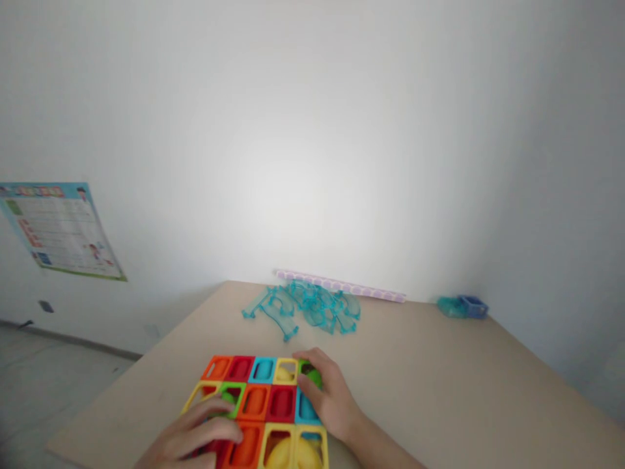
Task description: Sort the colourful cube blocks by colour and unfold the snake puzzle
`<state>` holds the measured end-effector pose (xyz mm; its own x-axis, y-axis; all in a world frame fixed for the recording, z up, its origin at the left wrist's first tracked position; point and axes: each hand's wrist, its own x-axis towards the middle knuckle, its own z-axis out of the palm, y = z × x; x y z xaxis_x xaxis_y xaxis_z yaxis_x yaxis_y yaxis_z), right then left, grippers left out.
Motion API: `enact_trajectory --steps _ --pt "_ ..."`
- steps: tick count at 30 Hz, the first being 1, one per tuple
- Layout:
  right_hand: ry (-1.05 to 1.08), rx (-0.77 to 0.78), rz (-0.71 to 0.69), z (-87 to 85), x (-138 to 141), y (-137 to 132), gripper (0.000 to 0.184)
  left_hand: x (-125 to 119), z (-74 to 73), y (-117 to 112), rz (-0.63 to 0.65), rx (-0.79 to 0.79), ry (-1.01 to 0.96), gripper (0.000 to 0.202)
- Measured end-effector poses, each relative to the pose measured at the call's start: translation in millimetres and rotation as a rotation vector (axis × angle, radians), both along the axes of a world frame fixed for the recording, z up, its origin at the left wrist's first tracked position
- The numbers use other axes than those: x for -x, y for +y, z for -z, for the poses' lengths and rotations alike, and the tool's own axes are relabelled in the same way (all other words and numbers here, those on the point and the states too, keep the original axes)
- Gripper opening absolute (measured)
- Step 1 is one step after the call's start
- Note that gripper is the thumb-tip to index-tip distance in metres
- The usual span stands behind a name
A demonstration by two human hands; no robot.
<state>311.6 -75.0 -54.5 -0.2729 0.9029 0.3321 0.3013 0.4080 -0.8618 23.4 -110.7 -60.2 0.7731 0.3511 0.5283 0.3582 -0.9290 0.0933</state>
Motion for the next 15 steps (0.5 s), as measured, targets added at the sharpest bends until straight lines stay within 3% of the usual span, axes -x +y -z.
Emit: enact_trajectory --steps 3,6,7,10,12,15 --pt "-0.004 0.004 0.077 -8.2 -31.5 -5.4 0.03 -36.4 -4.5 7.2 0.044 0.097 -0.11 0.031" --pt "-0.087 0.022 0.105 -15.7 -62.5 1.4 0.027 -63.3 -24.4 17.7 0.161 0.462 -0.153 0.032" --pt "-0.131 0.014 0.131 -17.6 -70.3 4.6 0.028 -70.1 -33.2 25.0 0.164 0.497 -0.185 0.037" --pt "-0.254 -0.044 0.207 -20.4 -82.6 11.5 0.028 -87.1 -52.8 61.8 0.02 0.713 -0.486 0.034" --pt "-0.304 -0.077 0.238 -20.3 -83.0 12.5 0.027 -96.4 -52.1 92.9 -0.07 0.747 -0.584 0.03" --pt "-0.327 -0.092 0.279 -19.4 -78.8 11.7 0.026 -103.5 -32.5 129.0 -0.111 0.849 -0.664 0.031"
